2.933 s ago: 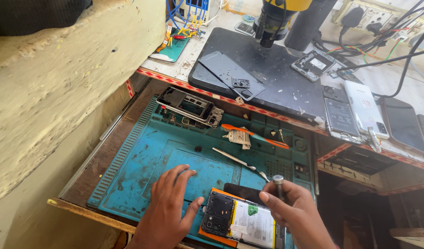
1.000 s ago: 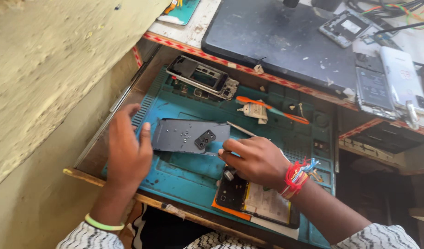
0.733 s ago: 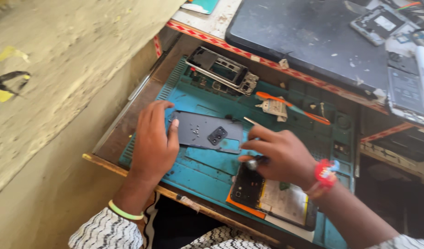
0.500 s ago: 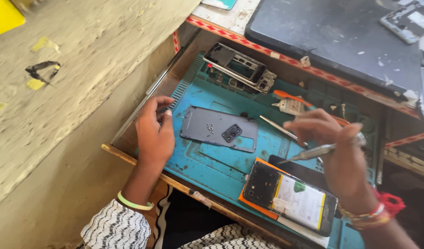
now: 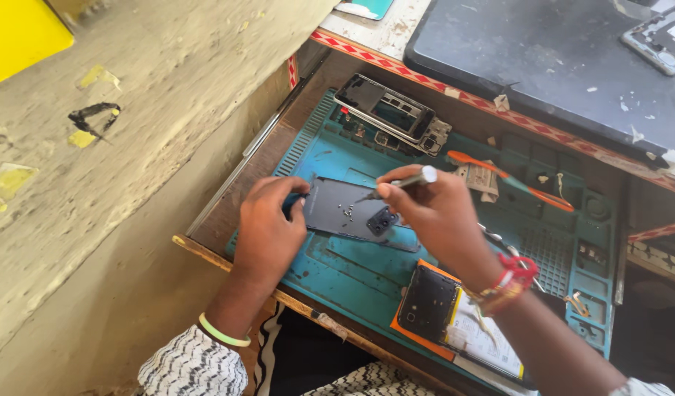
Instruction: The person uses a screwdriver to remove screws from the back cover of a smartphone and then from the internal camera module. They place the removed screws on the workbench and set the camera module aside on the mat.
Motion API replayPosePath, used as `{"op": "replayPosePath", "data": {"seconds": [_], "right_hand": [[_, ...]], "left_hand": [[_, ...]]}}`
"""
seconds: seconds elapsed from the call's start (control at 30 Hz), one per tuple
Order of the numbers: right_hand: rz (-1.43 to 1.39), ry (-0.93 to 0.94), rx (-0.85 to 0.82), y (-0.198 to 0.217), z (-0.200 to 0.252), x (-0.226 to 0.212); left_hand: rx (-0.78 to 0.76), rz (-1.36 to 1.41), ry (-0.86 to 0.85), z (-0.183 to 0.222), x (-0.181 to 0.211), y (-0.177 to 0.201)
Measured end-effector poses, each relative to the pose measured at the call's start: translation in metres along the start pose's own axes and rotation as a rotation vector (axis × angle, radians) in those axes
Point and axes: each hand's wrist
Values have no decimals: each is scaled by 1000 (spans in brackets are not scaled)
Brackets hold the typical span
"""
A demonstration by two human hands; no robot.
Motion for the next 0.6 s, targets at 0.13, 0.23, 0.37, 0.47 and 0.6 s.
{"op": "replayPosePath", "data": {"seconds": [0.13, 0.23, 0.37, 0.47, 0.6], "right_hand": [[62, 25, -34, -13, -2, 5], [70, 85, 3, -10, 6, 6], [211, 149, 12, 0, 15, 1], [174, 128, 7, 4, 17, -2], [208, 142, -12, 2, 16, -3]], "left_hand": [[-22, 27, -2, 4, 2, 0], [-43, 6, -87, 5, 3, 0], [-64, -12, -135, 4, 7, 2], [-69, 0, -112, 2, 10, 2], [-47, 20, -100, 3, 8, 0]]}}
Point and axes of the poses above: each hand's wrist, its own z-axis away from the middle knuckle, its own y-axis out of the back of the hand, x = y × z, and after that the axes turned 5 degrees about x, right-handed
